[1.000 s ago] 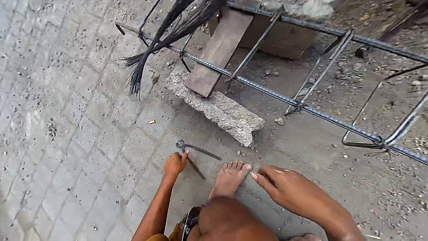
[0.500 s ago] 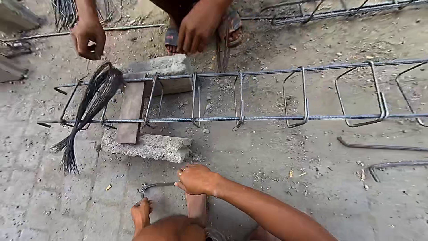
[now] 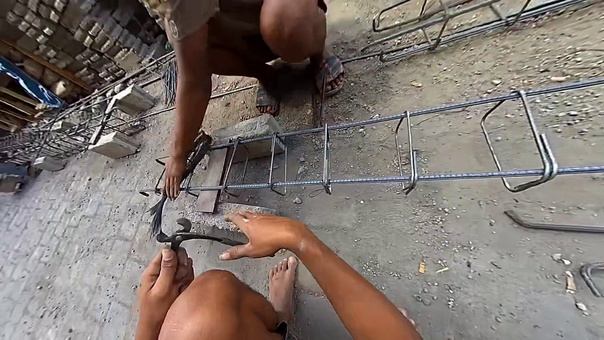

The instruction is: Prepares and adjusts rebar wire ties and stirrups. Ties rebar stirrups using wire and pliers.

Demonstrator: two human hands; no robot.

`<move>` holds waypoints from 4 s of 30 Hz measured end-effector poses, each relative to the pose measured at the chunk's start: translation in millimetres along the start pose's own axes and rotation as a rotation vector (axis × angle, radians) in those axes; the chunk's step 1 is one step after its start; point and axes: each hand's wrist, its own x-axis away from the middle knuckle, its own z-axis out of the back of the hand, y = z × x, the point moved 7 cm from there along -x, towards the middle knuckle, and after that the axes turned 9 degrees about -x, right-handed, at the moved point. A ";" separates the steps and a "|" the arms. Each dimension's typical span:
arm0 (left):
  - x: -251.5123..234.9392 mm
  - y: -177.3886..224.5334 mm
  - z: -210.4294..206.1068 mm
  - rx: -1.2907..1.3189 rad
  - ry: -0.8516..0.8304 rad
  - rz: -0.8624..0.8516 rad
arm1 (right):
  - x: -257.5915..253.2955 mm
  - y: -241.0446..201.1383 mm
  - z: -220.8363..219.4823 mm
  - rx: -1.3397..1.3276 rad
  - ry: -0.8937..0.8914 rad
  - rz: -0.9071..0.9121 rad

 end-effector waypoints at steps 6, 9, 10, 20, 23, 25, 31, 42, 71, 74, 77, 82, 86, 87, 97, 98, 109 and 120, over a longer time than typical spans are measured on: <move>-42.1 -21.3 -117.8 0.192 -0.189 0.217 | 83.9 9.2 66.2 -0.039 0.179 -0.163; -24.6 -46.3 -162.7 0.162 -0.267 0.257 | 121.2 23.0 74.8 0.067 0.267 -0.288; -17.4 -55.8 -177.5 0.171 -0.284 0.273 | 129.2 25.7 74.0 0.093 0.269 -0.329; 3.0 -79.2 -262.1 0.385 -0.914 0.270 | 181.7 40.5 42.9 0.179 0.199 -0.536; 10.2 -77.9 -287.2 0.533 -0.992 0.509 | 195.4 57.4 40.8 0.090 0.344 -0.715; 11.9 -76.5 -307.4 0.585 -0.999 0.620 | 198.9 65.2 37.6 0.054 0.445 -0.817; 7.7 -68.4 -338.0 0.736 -1.000 0.814 | 190.1 59.7 39.0 0.174 0.617 -0.932; -4.7 -60.7 -333.9 0.935 -0.941 0.900 | 170.0 53.5 41.5 0.288 0.658 -0.942; 2.1 -60.9 -352.7 1.150 -0.760 0.812 | 194.2 76.9 8.7 0.253 0.873 -0.829; 1.1 -64.9 -353.2 1.133 -0.778 0.769 | 193.7 80.0 6.9 0.261 0.889 -0.807; -0.5 -73.7 -353.5 1.029 -0.792 0.739 | 195.6 84.1 5.9 0.248 0.911 -0.809; -4.0 -83.1 -351.1 0.891 -0.825 0.717 | 197.7 88.8 4.4 0.243 0.951 -0.782; -0.8 -78.7 -350.7 0.993 -0.801 0.754 | 193.6 80.2 8.6 0.319 0.930 -0.794; -0.5 -77.1 -351.2 1.026 -0.786 0.754 | 192.1 77.1 10.5 0.343 0.924 -0.796; 4.9 -63.4 -349.4 1.148 -0.788 0.824 | 188.0 76.1 7.4 0.375 0.916 -0.793; 5.6 -61.7 -348.7 1.160 -0.788 0.835 | 190.4 78.4 5.3 0.365 0.937 -0.785; 2.0 -58.5 -337.4 1.073 -0.804 1.001 | 202.7 124.3 -39.1 -0.665 0.797 -0.976; 2.4 -34.7 -361.8 1.255 -0.846 1.161 | 228.5 123.0 -18.6 -0.544 0.799 -0.976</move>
